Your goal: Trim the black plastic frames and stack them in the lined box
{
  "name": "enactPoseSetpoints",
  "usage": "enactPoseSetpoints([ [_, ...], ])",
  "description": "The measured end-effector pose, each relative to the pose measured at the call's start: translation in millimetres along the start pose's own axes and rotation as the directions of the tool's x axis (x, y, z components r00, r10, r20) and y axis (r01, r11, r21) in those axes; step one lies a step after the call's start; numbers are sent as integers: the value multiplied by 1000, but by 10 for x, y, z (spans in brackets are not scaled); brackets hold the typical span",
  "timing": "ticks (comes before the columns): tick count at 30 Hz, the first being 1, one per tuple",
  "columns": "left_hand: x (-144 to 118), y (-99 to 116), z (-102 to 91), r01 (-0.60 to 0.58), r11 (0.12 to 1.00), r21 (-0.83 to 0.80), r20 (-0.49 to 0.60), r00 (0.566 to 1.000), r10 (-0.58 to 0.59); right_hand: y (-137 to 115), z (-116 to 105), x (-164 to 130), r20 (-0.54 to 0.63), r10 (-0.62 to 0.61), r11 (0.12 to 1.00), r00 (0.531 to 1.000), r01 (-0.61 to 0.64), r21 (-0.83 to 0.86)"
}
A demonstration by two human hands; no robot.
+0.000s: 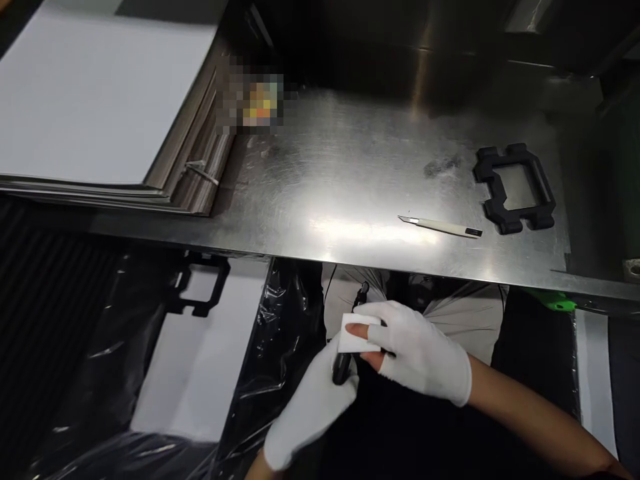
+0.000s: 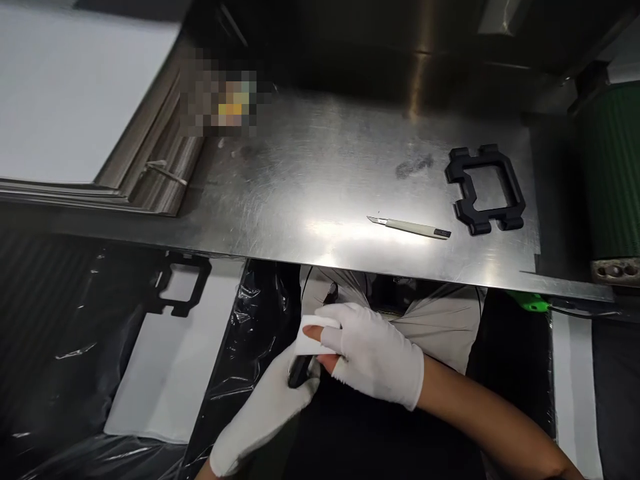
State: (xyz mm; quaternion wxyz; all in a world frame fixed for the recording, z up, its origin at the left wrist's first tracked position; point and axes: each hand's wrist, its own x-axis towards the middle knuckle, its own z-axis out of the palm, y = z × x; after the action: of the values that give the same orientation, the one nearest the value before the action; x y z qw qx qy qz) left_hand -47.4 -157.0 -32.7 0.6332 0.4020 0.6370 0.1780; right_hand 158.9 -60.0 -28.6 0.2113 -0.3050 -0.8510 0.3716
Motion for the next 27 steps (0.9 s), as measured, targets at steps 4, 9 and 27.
enactPoseSetpoints([
  [4, 3, 9, -11, -26, 999, -45, 53, 998, 29, 32, -4, -4, -234, 122, 984, 965, -148, -95],
  [9, 9, 79, -24, 0, 998, -62, 26, 1000, 1, -11, 36, 1, -97, -3, 1000, 995, 2, -10],
  [27, -7, -70, -130, -38, 805, -593, 199, 961, 192, 69, 238, 7, -290, 140, 989, 947, -149, -11],
])
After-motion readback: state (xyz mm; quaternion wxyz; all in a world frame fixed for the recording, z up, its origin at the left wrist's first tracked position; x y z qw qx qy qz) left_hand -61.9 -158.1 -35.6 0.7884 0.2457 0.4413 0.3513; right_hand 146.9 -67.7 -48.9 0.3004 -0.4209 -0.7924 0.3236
